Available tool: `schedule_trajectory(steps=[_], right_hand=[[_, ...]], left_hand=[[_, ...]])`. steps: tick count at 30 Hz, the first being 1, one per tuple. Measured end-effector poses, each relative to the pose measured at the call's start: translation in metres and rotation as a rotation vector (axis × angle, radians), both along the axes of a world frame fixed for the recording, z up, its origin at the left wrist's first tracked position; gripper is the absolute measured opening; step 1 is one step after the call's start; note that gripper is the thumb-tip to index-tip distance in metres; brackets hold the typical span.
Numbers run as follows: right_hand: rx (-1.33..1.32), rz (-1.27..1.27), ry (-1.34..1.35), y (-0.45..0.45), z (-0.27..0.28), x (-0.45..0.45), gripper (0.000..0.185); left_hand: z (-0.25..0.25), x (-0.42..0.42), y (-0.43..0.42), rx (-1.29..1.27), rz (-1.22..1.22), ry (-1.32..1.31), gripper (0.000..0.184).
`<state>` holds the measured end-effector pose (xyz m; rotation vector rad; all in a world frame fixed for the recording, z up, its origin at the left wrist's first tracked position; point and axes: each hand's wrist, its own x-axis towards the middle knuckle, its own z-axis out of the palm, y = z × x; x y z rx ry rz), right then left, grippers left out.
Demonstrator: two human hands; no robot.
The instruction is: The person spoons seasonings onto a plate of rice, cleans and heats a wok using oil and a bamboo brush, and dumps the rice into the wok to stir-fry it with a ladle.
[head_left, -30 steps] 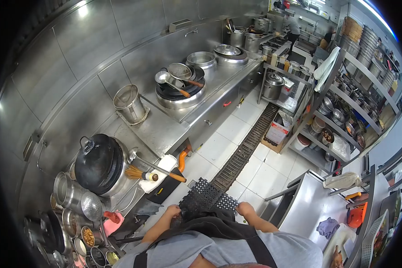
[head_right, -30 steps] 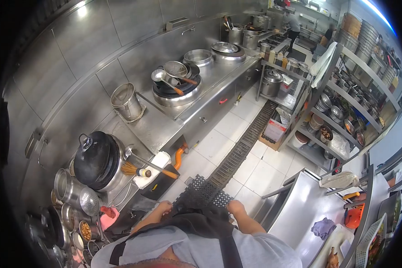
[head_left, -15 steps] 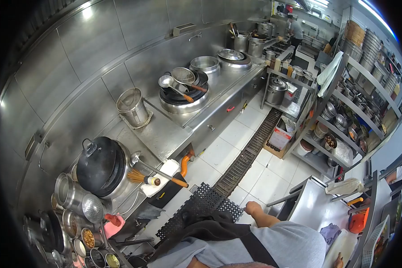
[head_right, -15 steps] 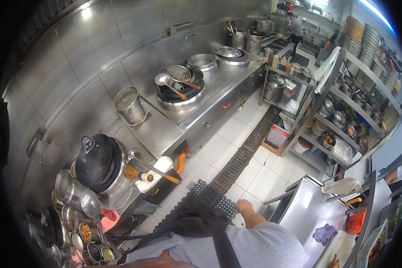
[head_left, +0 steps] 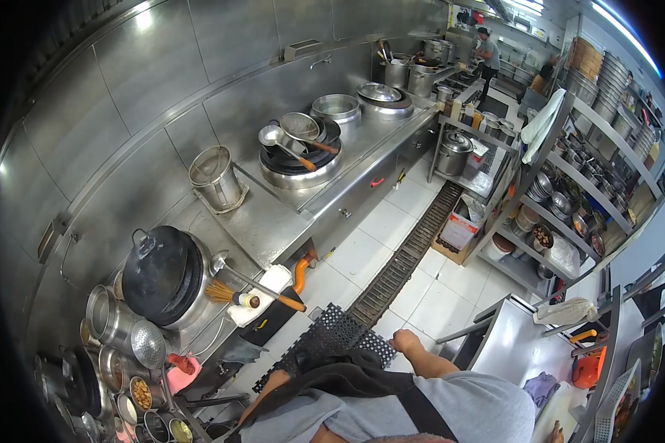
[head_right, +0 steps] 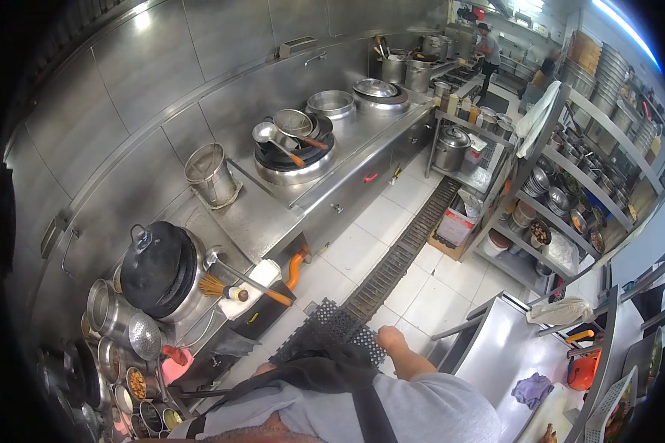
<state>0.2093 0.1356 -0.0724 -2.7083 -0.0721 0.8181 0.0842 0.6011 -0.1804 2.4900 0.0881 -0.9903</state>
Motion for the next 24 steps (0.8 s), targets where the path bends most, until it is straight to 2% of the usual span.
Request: schedule_trajectory(steps=[4,6,7,10,12,18,20,24], right_hand=[[-0.023,-0.054,-0.020,-0.014,-0.008,-0.011,0.031],[-0.035,-0.061,-0.032,-0.026,-0.021,-0.022,0.032],[-0.055,-0.097,-0.026,-0.031,-0.025,-0.027,0.032],[-0.078,-0.183,0.011,-0.043,-0.033,-0.044,0.032],[-0.080,-0.231,0.047,-0.049,-0.035,-0.056,0.032],[-0.109,-0.220,0.074,-0.049,-0.038,-0.067,0.031],[-0.085,-0.249,0.057,-0.042,-0.023,-0.064,0.031],[-0.076,-0.160,0.055,-0.035,-0.043,-0.043,0.031]], left_hand=[[0.039,0.036,-0.019,-0.084,0.167,-0.067,0.015],[0.058,0.045,-0.029,-0.135,0.478,0.073,0.016],[0.060,0.044,-0.028,-0.134,0.472,0.072,0.016],[0.058,0.038,-0.022,-0.040,0.169,0.032,0.017],[0.048,0.033,-0.017,-0.027,0.124,0.050,0.017],[0.035,0.025,-0.009,-0.009,0.161,0.116,0.017],[0.034,0.021,-0.007,-0.008,0.179,0.129,0.017],[0.034,0.013,-0.004,-0.012,0.217,0.147,0.017]])
